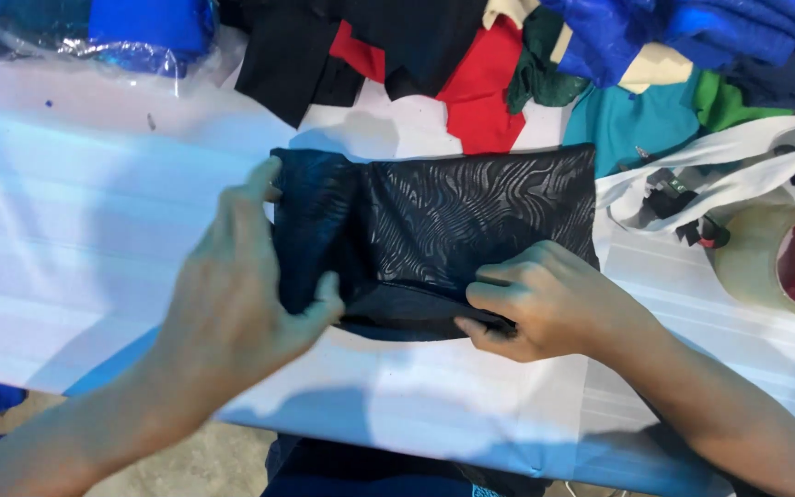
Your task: Sealing a plastic bag with tape and folding a black patterned garment on a white surface.
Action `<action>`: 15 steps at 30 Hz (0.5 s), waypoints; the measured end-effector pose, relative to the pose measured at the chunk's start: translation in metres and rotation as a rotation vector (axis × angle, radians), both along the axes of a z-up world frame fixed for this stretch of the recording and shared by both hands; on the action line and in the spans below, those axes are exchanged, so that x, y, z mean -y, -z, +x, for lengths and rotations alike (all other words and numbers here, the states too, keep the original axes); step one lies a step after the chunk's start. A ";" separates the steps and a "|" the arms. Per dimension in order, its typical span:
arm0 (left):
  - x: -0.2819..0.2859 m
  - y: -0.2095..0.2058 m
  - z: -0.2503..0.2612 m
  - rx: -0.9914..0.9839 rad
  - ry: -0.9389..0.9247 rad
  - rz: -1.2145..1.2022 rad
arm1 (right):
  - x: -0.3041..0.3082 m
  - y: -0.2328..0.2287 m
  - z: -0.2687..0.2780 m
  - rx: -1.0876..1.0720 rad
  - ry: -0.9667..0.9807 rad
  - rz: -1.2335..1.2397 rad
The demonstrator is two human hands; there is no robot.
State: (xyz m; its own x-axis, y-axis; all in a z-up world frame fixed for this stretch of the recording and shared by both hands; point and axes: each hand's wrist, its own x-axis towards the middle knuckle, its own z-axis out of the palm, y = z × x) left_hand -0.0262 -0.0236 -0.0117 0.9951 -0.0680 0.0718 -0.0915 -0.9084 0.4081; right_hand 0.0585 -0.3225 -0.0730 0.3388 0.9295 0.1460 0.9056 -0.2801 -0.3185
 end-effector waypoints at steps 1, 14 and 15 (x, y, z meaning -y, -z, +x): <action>-0.006 -0.004 0.001 -0.092 -0.038 -0.127 | -0.001 -0.001 0.000 -0.006 -0.015 0.008; -0.062 -0.019 0.001 -0.385 -0.392 -0.182 | -0.008 -0.010 0.000 -0.199 -0.066 -0.031; -0.065 -0.017 0.001 -0.387 -0.396 -0.185 | -0.007 -0.010 -0.001 -0.201 -0.069 -0.034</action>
